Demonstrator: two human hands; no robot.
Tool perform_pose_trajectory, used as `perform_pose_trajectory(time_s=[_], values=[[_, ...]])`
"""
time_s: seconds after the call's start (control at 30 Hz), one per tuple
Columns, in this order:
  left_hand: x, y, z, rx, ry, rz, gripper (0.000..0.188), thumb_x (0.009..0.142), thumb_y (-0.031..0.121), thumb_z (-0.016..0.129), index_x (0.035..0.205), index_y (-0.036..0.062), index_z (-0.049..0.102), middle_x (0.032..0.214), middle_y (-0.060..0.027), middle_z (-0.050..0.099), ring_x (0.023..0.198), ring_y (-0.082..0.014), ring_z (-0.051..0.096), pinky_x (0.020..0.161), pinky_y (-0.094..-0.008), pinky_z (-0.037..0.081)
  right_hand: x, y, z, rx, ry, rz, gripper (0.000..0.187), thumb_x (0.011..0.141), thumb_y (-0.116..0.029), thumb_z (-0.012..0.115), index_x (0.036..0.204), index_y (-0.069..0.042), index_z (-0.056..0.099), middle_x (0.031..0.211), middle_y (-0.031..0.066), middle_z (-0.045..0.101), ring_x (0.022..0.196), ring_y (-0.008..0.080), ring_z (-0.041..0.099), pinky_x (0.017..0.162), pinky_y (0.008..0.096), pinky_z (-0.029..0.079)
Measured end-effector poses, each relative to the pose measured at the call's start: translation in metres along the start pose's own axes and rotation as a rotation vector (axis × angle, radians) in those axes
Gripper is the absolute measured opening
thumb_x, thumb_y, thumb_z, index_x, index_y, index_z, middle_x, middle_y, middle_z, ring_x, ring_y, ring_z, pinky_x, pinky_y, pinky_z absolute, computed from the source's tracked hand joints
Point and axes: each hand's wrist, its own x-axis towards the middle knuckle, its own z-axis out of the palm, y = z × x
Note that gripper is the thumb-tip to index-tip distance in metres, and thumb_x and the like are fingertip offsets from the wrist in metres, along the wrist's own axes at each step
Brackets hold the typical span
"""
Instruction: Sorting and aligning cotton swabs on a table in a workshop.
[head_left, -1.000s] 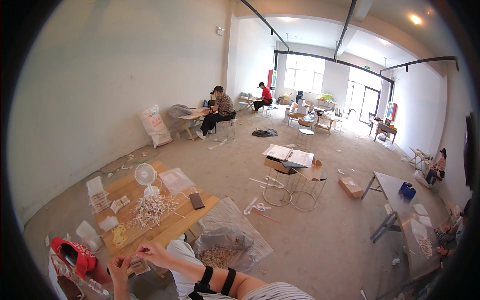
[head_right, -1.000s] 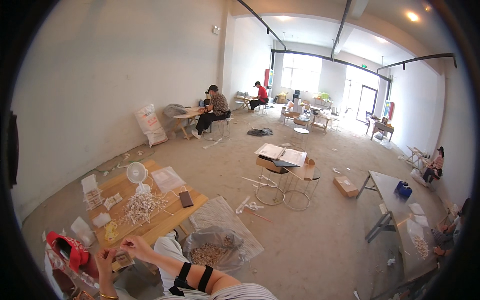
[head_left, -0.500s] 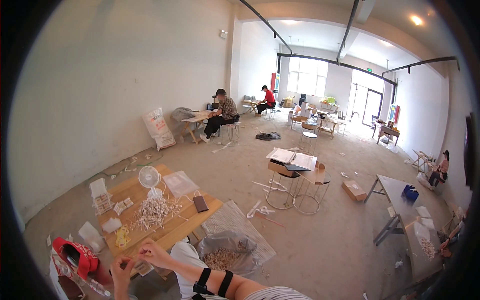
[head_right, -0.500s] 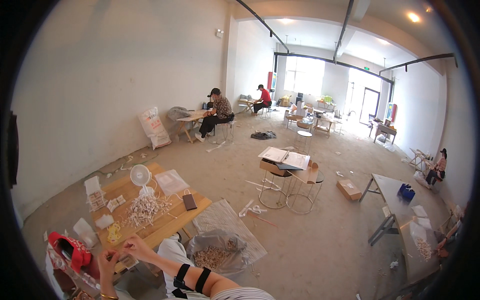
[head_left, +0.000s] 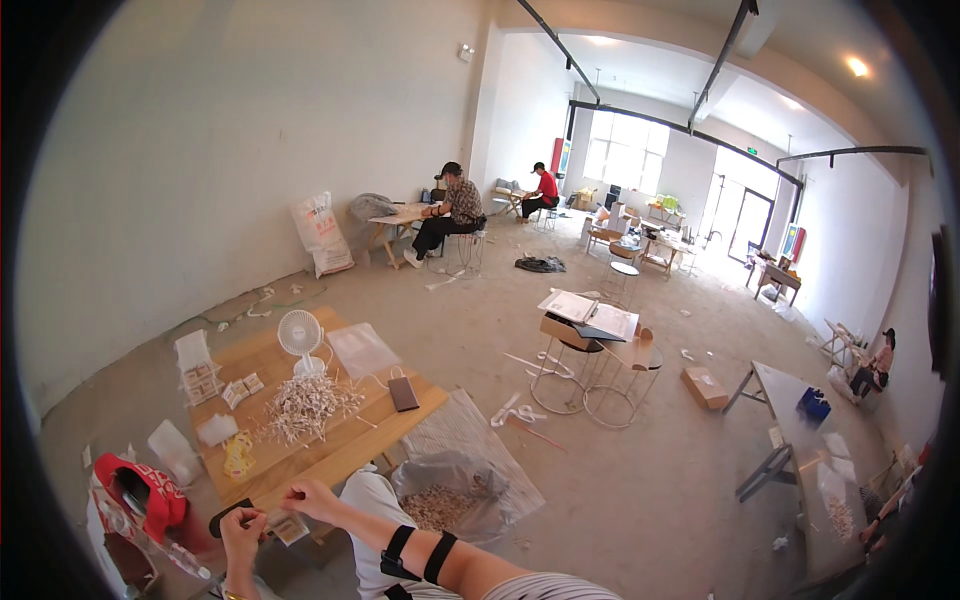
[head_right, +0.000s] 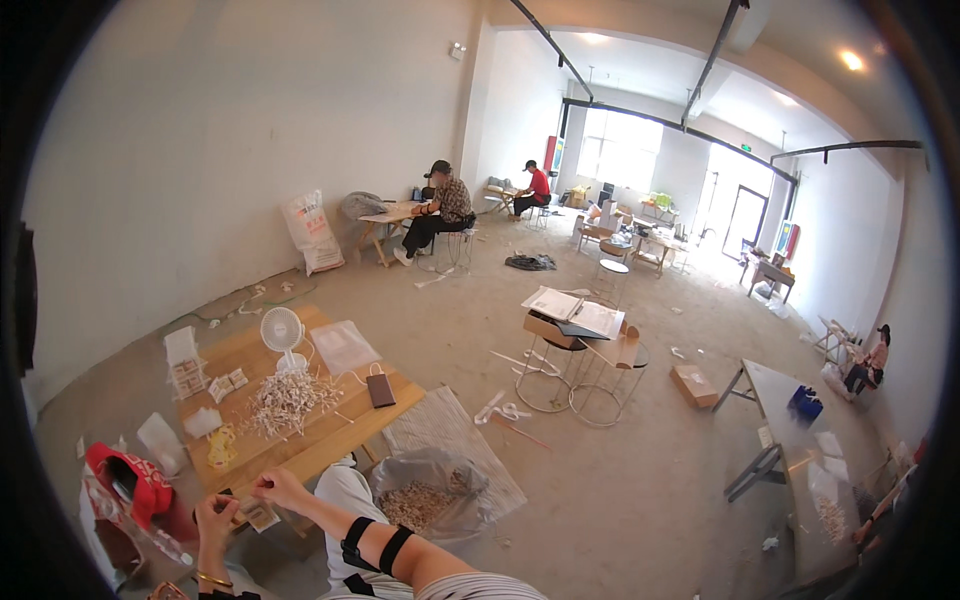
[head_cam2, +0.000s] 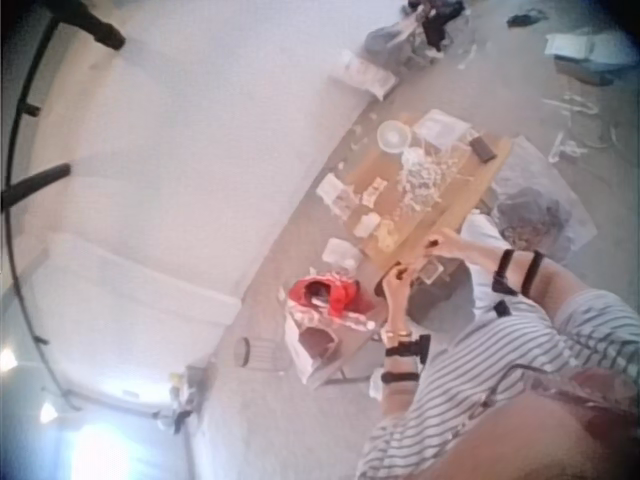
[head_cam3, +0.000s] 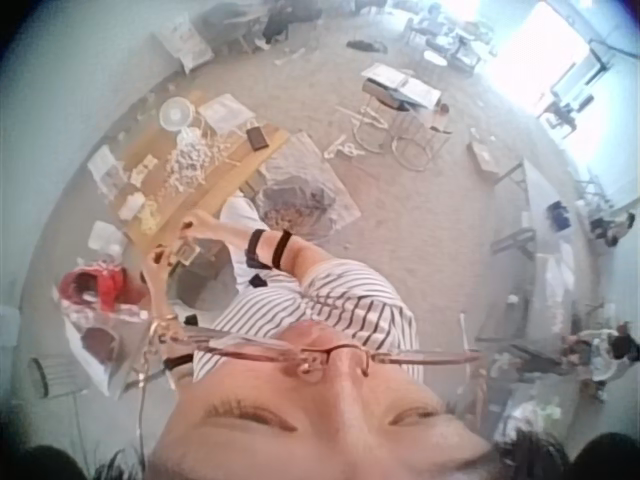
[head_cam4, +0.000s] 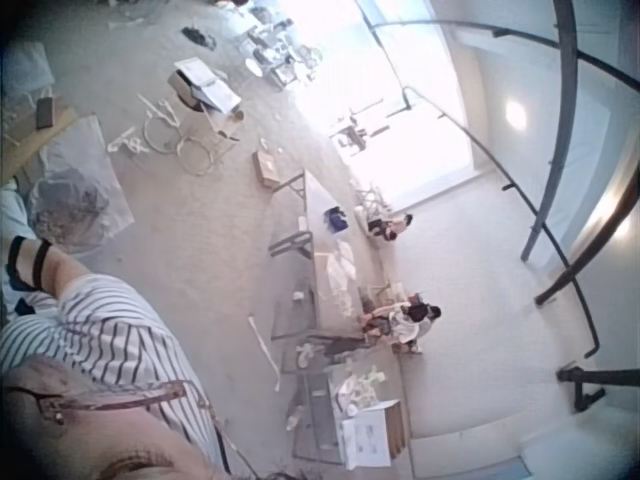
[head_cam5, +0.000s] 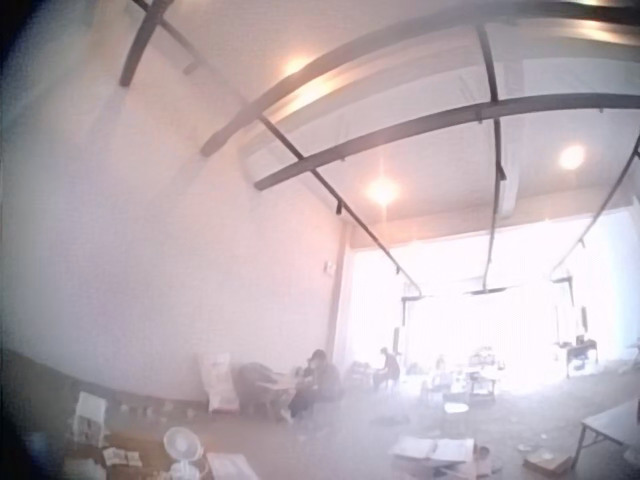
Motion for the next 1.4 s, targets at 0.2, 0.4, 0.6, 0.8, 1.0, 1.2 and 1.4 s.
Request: perform_pose_trajectory(time_s=[0.2,0.4,0.6,0.8,1.0,1.2,1.4], values=[[0.007,-0.038,0.007,-0.110,0.075,0.009,0.015,0.088,0.001,0.066,0.079,-0.0004,0.054,0.075,-0.0065,0.062,0.056,-0.0127,0.061,0.051,-0.0255,0.052,0.006,0.031,0.020,0.122,-0.016,0.130,0.020,0.088,-0.020,0.076,0.093,-0.002,0.070,0.082,0.0007,0.068,0.077,0.0091,0.059,0.071,0.0280,0.049],[0.023,-0.067,0.003,0.081,0.166,-0.018,0.011,0.088,0.003,0.066,0.086,0.0017,0.055,0.075,-0.0056,0.063,0.066,-0.0133,0.062,0.058,-0.0293,0.052,0.028,0.065,0.041,0.134,0.010,0.287,0.020,0.084,-0.016,0.068,0.101,-0.006,0.070,0.091,-0.0004,0.067,0.085,0.0113,0.059,0.073,0.0290,0.049],[0.043,-0.072,0.029,-0.031,0.192,-0.014,0.012,0.092,0.004,0.067,0.091,-0.0022,0.057,0.091,-0.0115,0.070,0.080,-0.0201,0.074,0.068,-0.0291,0.059,0.048,0.087,0.036,0.087,0.128,0.382,0.018,0.089,-0.021,0.076,0.098,-0.006,0.072,0.086,0.0006,0.068,0.079,0.0108,0.059,0.071,0.0268,0.047],[0.046,-0.084,0.027,-0.162,0.200,-0.292,0.021,0.091,0.010,0.072,0.087,0.0017,0.053,0.086,-0.0095,0.070,0.079,-0.0174,0.074,0.059,-0.0280,0.057,0.052,0.106,0.051,0.132,0.071,0.474,0.019,0.085,-0.019,0.080,0.084,-0.009,0.064,0.079,-0.0031,0.060,0.074,0.0081,0.053,0.066,0.0248,0.042],[0.051,-0.106,0.023,-0.195,0.151,-0.432,0.023,0.091,0.012,0.073,0.087,0.0026,0.052,0.082,-0.0086,0.071,0.077,-0.0166,0.074,0.058,-0.0265,0.056,0.054,0.117,0.049,0.062,-0.043,0.577,0.019,0.084,-0.018,0.080,0.083,-0.009,0.063,0.077,-0.0040,0.057,0.071,0.0077,0.050,0.064,0.0244,0.040],[0.076,-0.063,0.013,-0.141,0.209,-0.158,0.022,0.090,0.011,0.074,0.087,0.0010,0.054,0.080,-0.0089,0.071,0.075,-0.0179,0.074,0.059,-0.0277,0.056,0.085,0.072,0.031,0.206,0.000,0.456,0.015,0.087,-0.015,0.077,0.083,-0.009,0.063,0.074,-0.0042,0.056,0.068,0.0079,0.049,0.061,0.0242,0.039],[0.078,-0.093,0.013,-0.171,0.131,-0.451,0.023,0.091,0.013,0.074,0.090,0.0013,0.054,0.083,-0.0083,0.071,0.076,-0.0203,0.075,0.061,-0.0288,0.056,0.088,0.108,0.040,0.095,-0.088,0.578,0.022,0.085,-0.020,0.079,0.083,-0.008,0.061,0.076,-0.0024,0.057,0.071,0.0082,0.051,0.063,0.0265,0.041]])
